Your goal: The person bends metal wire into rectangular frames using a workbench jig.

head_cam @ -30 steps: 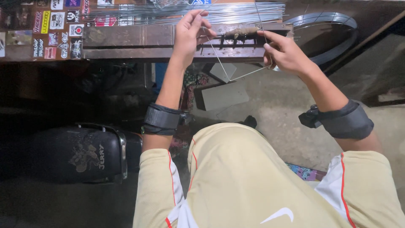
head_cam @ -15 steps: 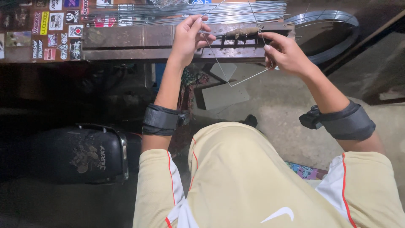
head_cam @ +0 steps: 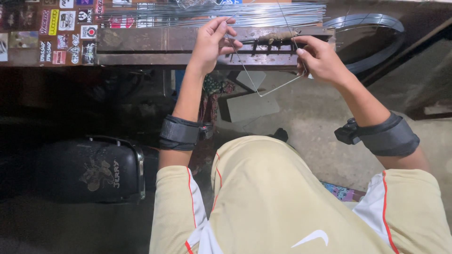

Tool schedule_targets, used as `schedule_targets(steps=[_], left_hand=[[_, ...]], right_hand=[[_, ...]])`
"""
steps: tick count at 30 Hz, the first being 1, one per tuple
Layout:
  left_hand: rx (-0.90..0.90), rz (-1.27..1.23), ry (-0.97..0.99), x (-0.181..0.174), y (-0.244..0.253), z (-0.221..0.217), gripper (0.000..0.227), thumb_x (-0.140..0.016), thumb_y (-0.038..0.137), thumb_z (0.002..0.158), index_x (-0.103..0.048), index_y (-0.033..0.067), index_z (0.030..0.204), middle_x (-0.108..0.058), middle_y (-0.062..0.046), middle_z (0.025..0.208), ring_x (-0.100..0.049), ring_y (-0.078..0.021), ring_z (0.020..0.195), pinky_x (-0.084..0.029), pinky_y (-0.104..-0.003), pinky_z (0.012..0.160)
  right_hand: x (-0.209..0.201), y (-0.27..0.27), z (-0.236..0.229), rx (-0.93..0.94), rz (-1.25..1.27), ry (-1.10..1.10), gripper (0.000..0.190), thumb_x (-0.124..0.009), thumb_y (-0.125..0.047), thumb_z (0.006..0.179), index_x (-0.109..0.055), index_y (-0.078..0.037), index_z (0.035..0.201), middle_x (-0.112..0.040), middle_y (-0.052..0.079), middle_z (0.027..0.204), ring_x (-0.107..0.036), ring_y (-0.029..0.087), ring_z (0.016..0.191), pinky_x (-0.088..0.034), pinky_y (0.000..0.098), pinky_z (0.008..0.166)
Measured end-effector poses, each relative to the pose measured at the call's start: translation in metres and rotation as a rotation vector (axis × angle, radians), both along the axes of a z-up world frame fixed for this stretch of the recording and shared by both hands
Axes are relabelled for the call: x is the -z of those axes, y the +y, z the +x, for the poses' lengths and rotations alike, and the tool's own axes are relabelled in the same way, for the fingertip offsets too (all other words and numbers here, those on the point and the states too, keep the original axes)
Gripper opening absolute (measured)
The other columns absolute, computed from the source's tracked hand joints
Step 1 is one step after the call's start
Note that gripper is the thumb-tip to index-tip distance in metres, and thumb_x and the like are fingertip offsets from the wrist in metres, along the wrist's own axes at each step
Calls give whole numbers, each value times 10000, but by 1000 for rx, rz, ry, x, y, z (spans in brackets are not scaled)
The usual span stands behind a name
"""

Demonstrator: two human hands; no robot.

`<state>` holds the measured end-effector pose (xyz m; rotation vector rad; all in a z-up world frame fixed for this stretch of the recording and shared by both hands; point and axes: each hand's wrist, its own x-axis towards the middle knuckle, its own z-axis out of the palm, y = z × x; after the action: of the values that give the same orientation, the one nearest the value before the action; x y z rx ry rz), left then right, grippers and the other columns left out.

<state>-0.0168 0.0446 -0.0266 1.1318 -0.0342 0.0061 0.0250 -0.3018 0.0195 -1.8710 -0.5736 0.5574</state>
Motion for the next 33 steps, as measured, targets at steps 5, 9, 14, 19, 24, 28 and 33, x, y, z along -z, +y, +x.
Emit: schedule_targets(steps=[5, 9, 14, 19, 24, 28, 33], left_hand=[[25, 21, 6, 4, 1, 1, 345, -536, 258, 1102, -602, 10, 1333, -670, -30, 975, -794, -230, 861, -631, -287, 666], [8, 8, 21, 5, 5, -1, 346, -514, 255, 1105, -596, 9, 1334, -666, -27, 979, -805, -232, 867, -618, -262, 652], [-17, 52, 33, 5, 6, -7, 344, -500, 247, 1103, -605, 5, 1324, -674, -26, 970, -808, -218, 867, -601, -241, 632], [57, 82, 3, -2, 6, -14, 330, -509, 232, 1107, -598, 7, 1332, -673, -26, 974, -794, -205, 881, -613, -244, 670], [67, 41, 3, 2, 10, -15, 326, -515, 236, 1107, -595, 2, 1321, -682, -33, 972, -793, -208, 885, -635, -270, 697], [63, 9, 14, 4, 13, -18, 327, -521, 237, 1100, -590, 7, 1322, -677, -28, 968, -800, -224, 884, -625, -273, 677], [-4, -61, 14, 6, 21, -20, 332, -515, 245, 1095, -588, 15, 1322, -676, -38, 990, -803, -254, 885, -614, -279, 667]], right_hand=[[1, 2, -2, 7, -9, -8, 292, -522, -123, 1109, -581, 2, 1366, -630, 44, 825, -627, 119, 698, -526, 304, 582], [0, 3, -3, -4, -11, -40, 273, -530, -123, 1105, -600, 14, 1331, -641, 40, 830, -638, 113, 710, -528, 296, 603], [3, 4, -7, -11, -19, -66, 257, -544, -117, 1105, -601, 34, 1305, -642, 52, 821, -641, 122, 701, -534, 296, 608], [-4, 12, -16, 33, -72, -42, 246, -543, -121, 1095, -614, 34, 1272, -647, 54, 793, -646, 124, 678, -529, 300, 575], [0, 14, -15, 33, -74, -40, 256, -541, -123, 1088, -617, 33, 1277, -651, 54, 818, -654, 119, 693, -534, 296, 571], [-2, 13, -18, 11, -25, -36, 277, -550, -137, 1090, -605, 32, 1303, -657, 54, 861, -653, 113, 702, -533, 288, 581], [-25, 17, -27, -9, -52, 10, 339, -593, -191, 1074, -594, 12, 1346, -659, 53, 851, -643, 101, 707, -534, 272, 593]])
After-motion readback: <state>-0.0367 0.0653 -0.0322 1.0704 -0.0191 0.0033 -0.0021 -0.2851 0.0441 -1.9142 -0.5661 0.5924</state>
